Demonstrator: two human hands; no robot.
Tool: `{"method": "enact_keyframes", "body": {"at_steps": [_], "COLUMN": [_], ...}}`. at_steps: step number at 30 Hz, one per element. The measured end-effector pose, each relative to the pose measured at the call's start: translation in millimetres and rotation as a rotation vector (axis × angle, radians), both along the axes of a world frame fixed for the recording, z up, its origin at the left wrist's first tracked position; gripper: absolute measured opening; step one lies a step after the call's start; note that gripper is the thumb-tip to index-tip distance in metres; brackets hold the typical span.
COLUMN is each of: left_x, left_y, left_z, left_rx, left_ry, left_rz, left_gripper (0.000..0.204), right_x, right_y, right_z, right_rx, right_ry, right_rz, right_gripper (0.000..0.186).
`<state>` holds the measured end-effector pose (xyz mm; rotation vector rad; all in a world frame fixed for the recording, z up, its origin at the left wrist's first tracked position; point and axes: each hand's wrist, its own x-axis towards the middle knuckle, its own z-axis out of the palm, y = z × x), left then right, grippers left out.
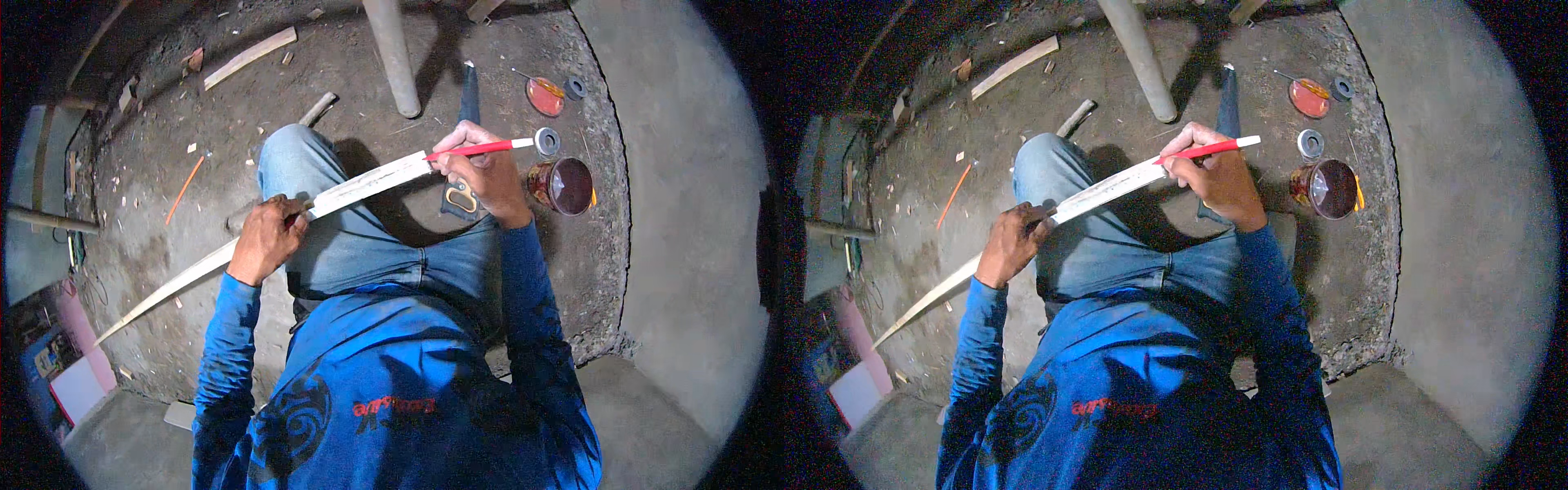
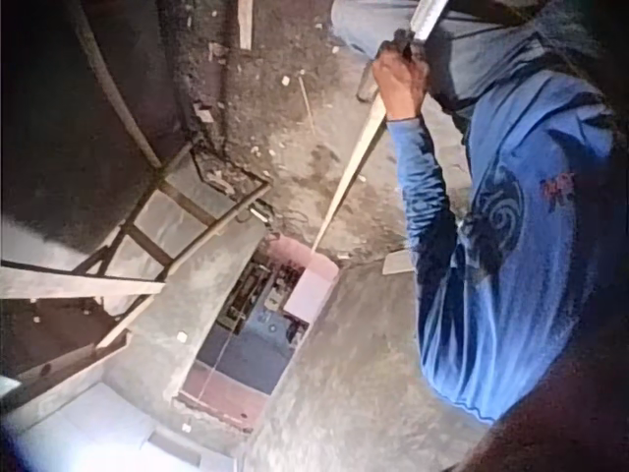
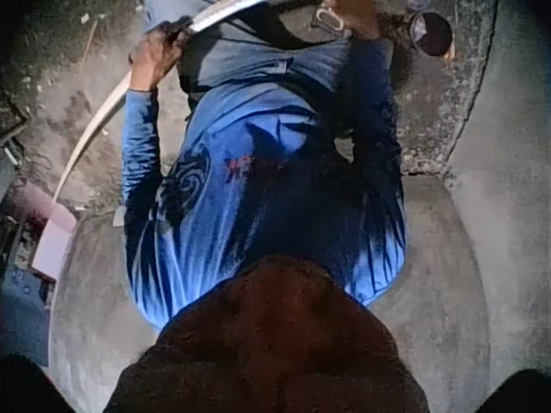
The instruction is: Measure wood with a tape measure, mark it with a pencil, and saw the wood piece.
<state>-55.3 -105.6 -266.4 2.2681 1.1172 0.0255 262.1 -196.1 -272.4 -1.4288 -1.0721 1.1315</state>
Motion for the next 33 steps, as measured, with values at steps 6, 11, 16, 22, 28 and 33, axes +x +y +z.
{"method": "enact_keyframes", "body": {"at_steps": [6, 11, 16, 22, 28, 33], "left_x": [-6.7, -5.8, -7.8, -6.0, -4.9, -6.9], "left_y": [-5.0, -9.3, -9.8, -11.7, -11.8, -13.1], "left_z": [-5.5, -11.8, -12.7, -7.2, -6.6, -9.5], "left_rx": [0.037, 0.08, 0.051, 0.021, 0.003, 0.018], "left_ry": [-0.039, -0.09, -0.066, -0.003, 0.009, 0.004], "left_rz": [0.043, 0.059, 0.055, 0.032, 0.036, 0.04], "left_gripper": [0.017, 0.016, 0.018, 0.023, 0.023, 0.021], "right_x": [-9.6, -1.1, -4.3, -8.2, -11.6, -10.0], "right_y": [10.6, 7.3, 5.1, 5.0, 8.9, 8.3], "right_z": [-10.7, -20.1, -22.2, -16.3, -11.6, -10.8], "right_rx": [0.037, 0.118, 0.084, 0.108, 0.177, 0.21], "right_ry": [-0.101, -0.291, -0.326, -0.448, -0.499, -0.584], "right_rz": [0.027, 0.129, 0.131, 0.131, 0.167, 0.196], "right_gripper": [0.007, 0.011, 0.009, 0.008, 0.01, 0.013]}}
